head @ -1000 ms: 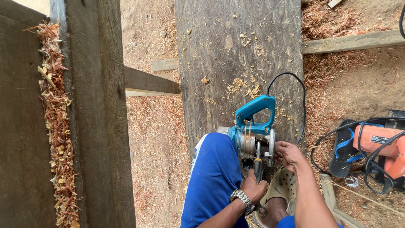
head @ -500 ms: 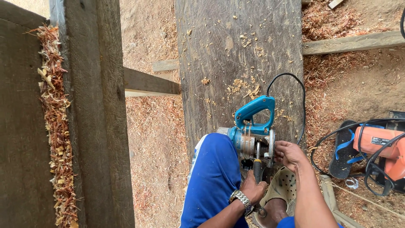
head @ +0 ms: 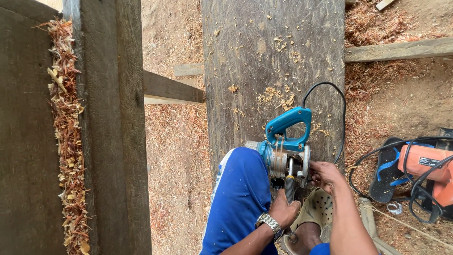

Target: The person adjusts a blue electric planer on a wooden workbench, then uses pliers and a wrench to tighten components on the tool's base. The person works on the planer while seated on the bench, manipulating the tool with both hands.

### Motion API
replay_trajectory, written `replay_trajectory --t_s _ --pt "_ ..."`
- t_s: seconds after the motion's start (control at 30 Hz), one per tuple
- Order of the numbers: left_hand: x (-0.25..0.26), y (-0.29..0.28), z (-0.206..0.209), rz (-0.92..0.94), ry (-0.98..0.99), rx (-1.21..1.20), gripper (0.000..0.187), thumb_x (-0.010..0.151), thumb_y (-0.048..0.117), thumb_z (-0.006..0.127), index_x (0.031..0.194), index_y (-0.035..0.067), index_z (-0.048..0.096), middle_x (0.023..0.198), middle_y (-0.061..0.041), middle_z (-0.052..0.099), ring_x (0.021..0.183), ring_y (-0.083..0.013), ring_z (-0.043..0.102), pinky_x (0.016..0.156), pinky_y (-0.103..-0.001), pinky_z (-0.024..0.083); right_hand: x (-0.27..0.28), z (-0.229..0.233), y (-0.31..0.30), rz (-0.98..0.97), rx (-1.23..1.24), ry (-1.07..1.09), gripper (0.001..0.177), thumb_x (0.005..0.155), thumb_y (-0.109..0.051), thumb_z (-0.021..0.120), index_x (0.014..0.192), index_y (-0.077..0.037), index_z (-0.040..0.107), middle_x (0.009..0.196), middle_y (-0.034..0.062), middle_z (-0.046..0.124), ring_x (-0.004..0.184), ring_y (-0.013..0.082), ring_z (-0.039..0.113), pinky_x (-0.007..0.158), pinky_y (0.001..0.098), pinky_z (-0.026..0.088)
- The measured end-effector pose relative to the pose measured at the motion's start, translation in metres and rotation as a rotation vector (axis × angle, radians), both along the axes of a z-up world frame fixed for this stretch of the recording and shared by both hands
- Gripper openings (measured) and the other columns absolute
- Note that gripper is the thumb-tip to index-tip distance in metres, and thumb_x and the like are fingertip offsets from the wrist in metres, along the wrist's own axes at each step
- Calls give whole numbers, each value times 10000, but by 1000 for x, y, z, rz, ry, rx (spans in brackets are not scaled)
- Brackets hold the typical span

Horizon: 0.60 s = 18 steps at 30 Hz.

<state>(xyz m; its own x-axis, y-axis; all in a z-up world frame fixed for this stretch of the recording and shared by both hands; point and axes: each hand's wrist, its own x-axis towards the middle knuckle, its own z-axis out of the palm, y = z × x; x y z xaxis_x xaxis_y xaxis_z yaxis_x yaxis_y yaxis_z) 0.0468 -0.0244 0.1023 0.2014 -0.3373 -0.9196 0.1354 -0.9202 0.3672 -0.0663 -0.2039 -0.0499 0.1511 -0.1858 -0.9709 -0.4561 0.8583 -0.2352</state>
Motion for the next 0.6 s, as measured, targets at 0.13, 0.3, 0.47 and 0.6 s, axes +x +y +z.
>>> replay_trajectory --t_s 0.13,0.3,0.47,0.6 --pt "6 0 7 18 7 -6 439 859 305 607 1165 21 473 866 -170 659 753 -303 658 710 -437 547 3 -3 0 51 -16 15 206 967 -215 691 1034 -21 685 704 34 601 556 129 506 528 334 506" --pt "2 9 -4 66 -1 -61 431 826 319 673 1128 31 567 880 -146 688 773 -269 672 716 -411 541 -7 -8 4 -31 0 -104 178 944 -166 703 1049 -23 691 755 20 638 620 125 546 580 315 525" --pt "0 14 -12 59 76 -1 402 826 246 668 1154 42 560 933 -148 692 830 -275 682 770 -426 558 8 32 2 24 -70 -173 171 918 -123 658 1057 -26 681 814 23 691 691 134 627 619 316 551" --pt "-9 20 -31 -4 42 -22 374 860 186 675 1183 44 549 1017 -160 685 916 -279 675 853 -420 545 2 28 -2 49 -52 -147 160 927 -132 652 1054 -37 676 794 24 669 651 125 604 585 305 531"
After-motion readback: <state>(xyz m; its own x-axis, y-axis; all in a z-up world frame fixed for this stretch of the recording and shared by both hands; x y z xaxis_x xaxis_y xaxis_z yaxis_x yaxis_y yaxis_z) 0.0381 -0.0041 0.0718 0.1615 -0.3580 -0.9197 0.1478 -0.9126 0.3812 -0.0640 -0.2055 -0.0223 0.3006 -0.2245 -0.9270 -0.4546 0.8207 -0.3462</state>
